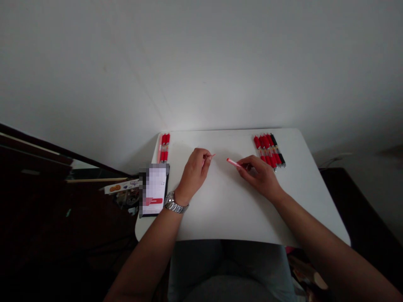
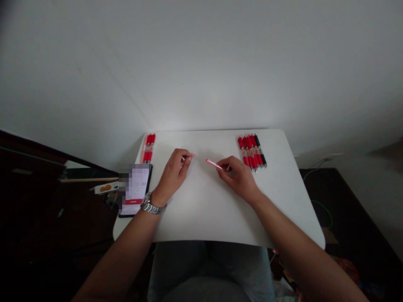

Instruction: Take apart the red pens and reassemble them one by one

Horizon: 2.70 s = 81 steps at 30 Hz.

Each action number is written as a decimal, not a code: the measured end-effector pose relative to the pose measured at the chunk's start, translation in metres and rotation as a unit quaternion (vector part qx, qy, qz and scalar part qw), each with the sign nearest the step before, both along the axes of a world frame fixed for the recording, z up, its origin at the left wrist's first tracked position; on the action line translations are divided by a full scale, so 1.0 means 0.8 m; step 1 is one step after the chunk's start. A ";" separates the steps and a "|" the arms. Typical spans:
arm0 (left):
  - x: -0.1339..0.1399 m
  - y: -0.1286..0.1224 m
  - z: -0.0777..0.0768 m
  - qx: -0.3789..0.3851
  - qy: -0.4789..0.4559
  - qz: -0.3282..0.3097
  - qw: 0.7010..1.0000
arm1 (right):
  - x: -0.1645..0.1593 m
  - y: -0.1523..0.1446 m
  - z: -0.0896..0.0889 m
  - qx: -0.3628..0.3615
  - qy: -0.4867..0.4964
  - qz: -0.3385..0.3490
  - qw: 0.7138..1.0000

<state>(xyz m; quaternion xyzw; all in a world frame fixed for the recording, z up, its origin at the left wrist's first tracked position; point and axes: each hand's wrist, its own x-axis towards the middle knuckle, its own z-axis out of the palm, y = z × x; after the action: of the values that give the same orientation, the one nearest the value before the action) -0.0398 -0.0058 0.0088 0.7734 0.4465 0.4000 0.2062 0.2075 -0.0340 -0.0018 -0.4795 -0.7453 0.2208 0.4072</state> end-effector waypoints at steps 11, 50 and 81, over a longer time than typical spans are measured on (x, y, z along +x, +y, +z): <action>0.004 -0.003 0.001 -0.021 -0.075 -0.008 0.997 | 0.000 -0.001 0.002 0.006 -0.022 0.010 1.000; 0.011 -0.008 0.005 -0.003 -0.053 -0.091 0.994 | -0.003 -0.002 0.005 0.007 -0.012 0.058 0.998; -0.013 0.004 0.001 -0.007 -0.010 0.107 0.994 | 0.001 -0.003 -0.006 -0.090 0.154 -0.013 0.984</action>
<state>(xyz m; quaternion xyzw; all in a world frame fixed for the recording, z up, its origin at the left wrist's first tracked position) -0.0500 -0.0028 0.0095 0.7156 0.5274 0.4242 0.1724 0.2085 -0.0364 -0.0066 -0.4839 -0.6445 0.3527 0.4754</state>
